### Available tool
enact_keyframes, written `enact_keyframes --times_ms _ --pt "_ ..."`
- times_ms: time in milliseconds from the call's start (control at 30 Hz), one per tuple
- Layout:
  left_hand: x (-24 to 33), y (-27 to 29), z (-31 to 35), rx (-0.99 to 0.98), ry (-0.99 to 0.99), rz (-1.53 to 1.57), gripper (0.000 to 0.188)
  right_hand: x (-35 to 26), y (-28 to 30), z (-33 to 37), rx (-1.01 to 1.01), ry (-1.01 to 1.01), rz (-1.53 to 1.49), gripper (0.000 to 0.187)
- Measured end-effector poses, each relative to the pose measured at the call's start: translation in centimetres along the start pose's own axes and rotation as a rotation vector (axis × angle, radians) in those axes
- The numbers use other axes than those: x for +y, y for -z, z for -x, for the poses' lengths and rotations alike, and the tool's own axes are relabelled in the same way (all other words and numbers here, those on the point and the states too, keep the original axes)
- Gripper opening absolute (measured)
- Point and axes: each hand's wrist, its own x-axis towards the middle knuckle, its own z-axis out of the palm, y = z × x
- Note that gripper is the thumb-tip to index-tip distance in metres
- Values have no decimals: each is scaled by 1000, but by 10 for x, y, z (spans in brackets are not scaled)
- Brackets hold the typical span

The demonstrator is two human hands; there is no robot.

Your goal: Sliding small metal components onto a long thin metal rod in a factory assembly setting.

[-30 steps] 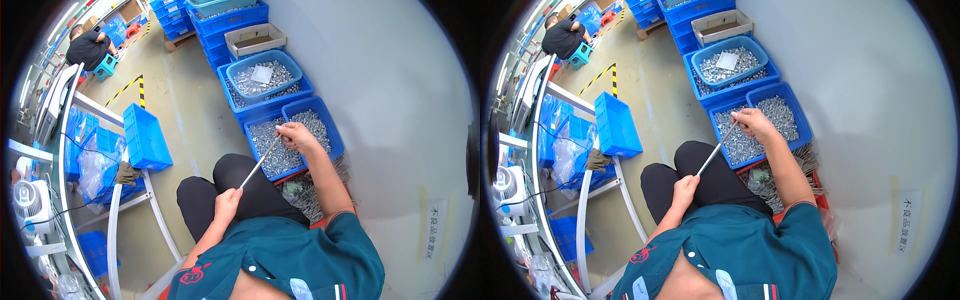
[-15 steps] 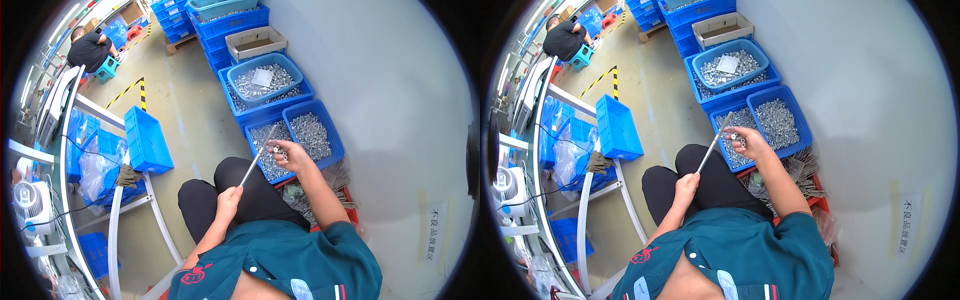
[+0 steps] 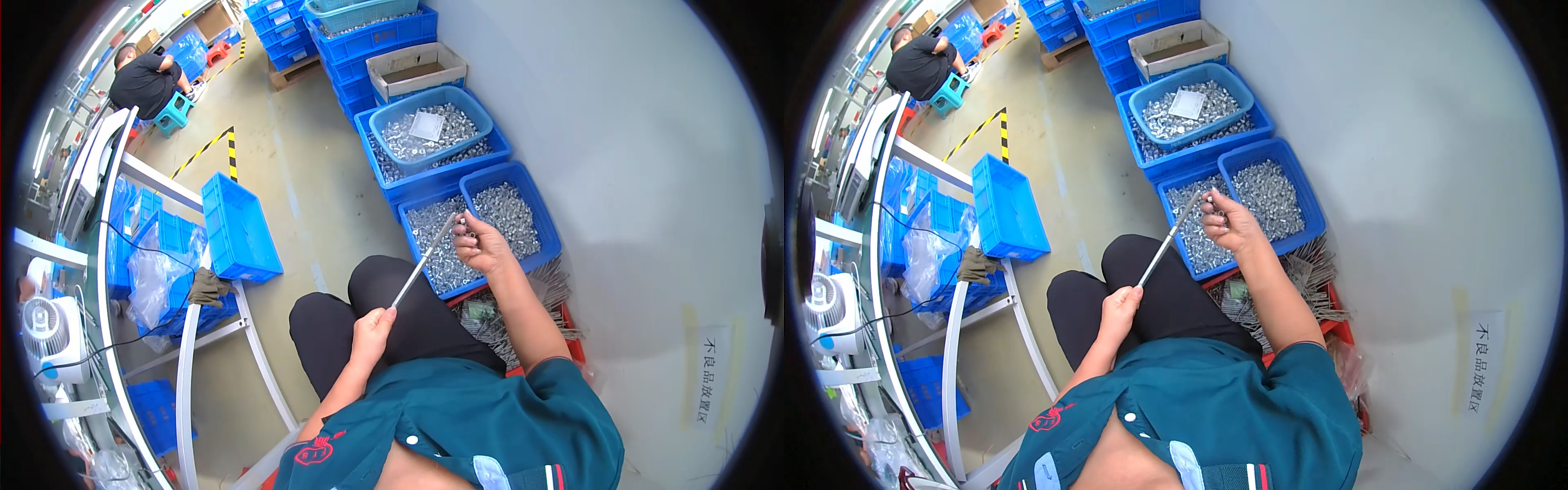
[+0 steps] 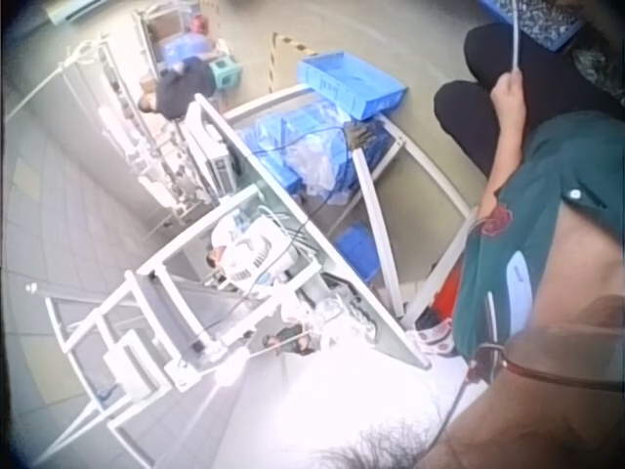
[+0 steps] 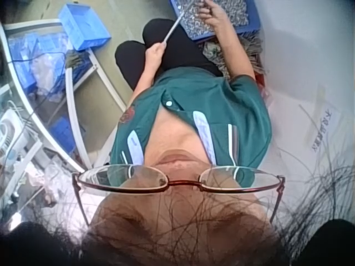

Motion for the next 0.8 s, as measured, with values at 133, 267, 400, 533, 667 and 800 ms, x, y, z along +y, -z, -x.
enact_keyframes --times_ms 133,267,400,533,667,800 --pt "0 0 1 -4 -8 -18 40 -3 -10 1 -15 -13 -51 21" --pt "0 0 1 -13 -19 -86 41 -7 -18 1 40 -26 60 22" --pt "-2 -1 1 -2 -25 -117 42 -13 -26 1 75 -92 236 20" --pt "-3 0 0 10 -47 -126 42 -8 -45 4 159 25 468 19" --pt "1 -4 -6 -23 30 28 41 18 -48 8 157 214 796 23" --pt "3 -6 -10 -68 95 189 37 34 -42 11 17 -62 668 26"
